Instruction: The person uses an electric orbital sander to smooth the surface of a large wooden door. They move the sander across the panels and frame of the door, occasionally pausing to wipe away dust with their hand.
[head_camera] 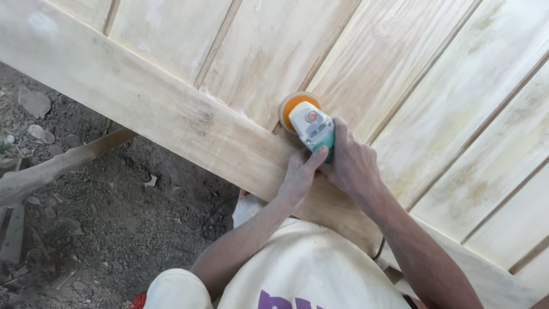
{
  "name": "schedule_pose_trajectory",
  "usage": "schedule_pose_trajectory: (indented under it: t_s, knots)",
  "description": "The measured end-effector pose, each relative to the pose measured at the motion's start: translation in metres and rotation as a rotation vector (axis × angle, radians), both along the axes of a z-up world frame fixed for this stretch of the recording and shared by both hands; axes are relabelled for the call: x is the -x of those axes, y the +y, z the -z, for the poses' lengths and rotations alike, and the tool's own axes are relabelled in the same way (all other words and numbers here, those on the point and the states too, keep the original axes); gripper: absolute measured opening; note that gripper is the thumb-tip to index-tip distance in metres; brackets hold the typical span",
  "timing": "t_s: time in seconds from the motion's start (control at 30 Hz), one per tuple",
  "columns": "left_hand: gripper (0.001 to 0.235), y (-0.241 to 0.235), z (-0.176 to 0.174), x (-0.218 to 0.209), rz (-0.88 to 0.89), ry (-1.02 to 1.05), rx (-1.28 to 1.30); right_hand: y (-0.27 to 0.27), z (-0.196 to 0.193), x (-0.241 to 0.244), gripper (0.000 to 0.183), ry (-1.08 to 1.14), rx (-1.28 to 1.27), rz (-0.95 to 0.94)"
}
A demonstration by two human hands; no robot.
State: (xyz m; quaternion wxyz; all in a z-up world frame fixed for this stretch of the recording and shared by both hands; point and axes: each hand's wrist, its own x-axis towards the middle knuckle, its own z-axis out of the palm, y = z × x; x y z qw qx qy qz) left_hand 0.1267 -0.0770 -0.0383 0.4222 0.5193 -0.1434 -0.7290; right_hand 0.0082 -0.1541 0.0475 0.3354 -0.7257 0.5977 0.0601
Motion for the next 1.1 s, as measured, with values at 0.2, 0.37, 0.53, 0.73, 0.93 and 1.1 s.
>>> schedule_pose_trajectory:
  t_s: [0.2,0.37,0.53,0.73,0.93,1.1]
  knots:
    - [0.062,0.003,-0.007,-0.036,0.019,0.029,-0.058,0.006,0.001,-0.029,0.093,-0.083,0.052,-0.013]
    - [0.063,0.009,-0.003,-0.038,0.070,-0.051,-0.014,0.007,-0.001,-0.030,0.093,-0.012,-0.009,-0.001]
    - [0.061,0.018,-0.009,-0.017,0.046,0.105,-0.037,0.018,-0.004,-0.011,0.096,-0.007,-0.019,0.018]
    - [0.058,0.032,-0.023,0.036,0.144,0.150,-0.024,0.043,-0.005,0.047,0.095,0.092,-0.050,0.044]
    - [0.060,0.049,-0.024,0.077,0.257,0.170,0.013,0.074,0.001,0.100,0.092,0.079,-0.012,0.116]
    - [0.062,0.040,-0.028,0.097,0.301,0.093,0.019,0.074,0.004,0.119,0.092,0.096,-0.016,0.140]
